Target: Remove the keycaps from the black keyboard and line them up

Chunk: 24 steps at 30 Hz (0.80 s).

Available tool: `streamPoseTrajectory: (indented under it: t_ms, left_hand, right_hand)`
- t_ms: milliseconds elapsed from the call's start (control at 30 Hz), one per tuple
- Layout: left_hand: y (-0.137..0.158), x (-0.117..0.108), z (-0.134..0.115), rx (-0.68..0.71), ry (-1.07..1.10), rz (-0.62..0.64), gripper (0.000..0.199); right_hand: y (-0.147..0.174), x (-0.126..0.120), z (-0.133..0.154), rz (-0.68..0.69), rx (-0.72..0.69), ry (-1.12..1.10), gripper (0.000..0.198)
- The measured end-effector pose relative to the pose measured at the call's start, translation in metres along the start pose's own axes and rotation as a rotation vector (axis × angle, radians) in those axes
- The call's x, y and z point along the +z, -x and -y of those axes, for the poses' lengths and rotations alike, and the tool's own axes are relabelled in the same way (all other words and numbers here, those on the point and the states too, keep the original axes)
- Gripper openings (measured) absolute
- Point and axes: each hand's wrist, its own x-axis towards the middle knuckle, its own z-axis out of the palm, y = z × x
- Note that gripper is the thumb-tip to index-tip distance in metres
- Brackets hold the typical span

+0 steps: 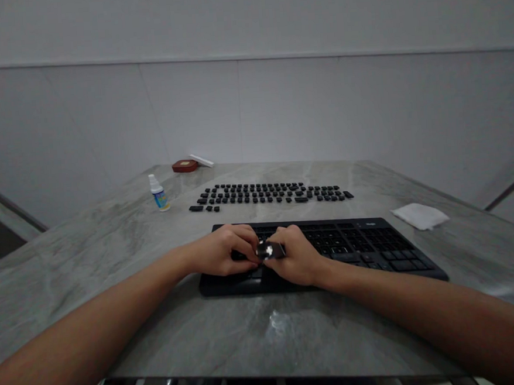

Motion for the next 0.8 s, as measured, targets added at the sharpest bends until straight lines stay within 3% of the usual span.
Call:
streamPoseTrajectory:
  t_ms: [67, 133, 400, 600, 800]
  left_hand:
    - [0.0006, -0.0017, -0.0011, -0.023, 0.004, 0.005, 0.01]
    - [0.0016, -0.0035, -0.0013, -0.034, 0.017, 0.017, 0.014]
    - [0.0047, -0.0056, 0.002, -0.131, 0.039, 0.025, 0.021]
    - [0.0043, -0.0062, 0.0027, -0.113, 0.036, 0.071, 0.015]
    - [0.0036, -0.0039, 0.0055, -0.042, 0.047, 0.028, 0.012]
  right_hand:
    - [-0.0023, -0.0004, 0.0001, 0.017, 0.161, -0.115, 0.034]
    - [-0.0037, -0.0004, 0.0004, 0.017, 0.22, -0.176, 0.034]
    - [-0.0025, -0.004, 0.0035, 0.057, 0.209, -0.133, 0.028]
    - [-0.0035, -0.0051, 0.0035, 0.087, 0.232, -0.17, 0.026]
    - [-0.0058, -0.0034, 0.0026, 0.033, 0.312, -0.235, 0.027]
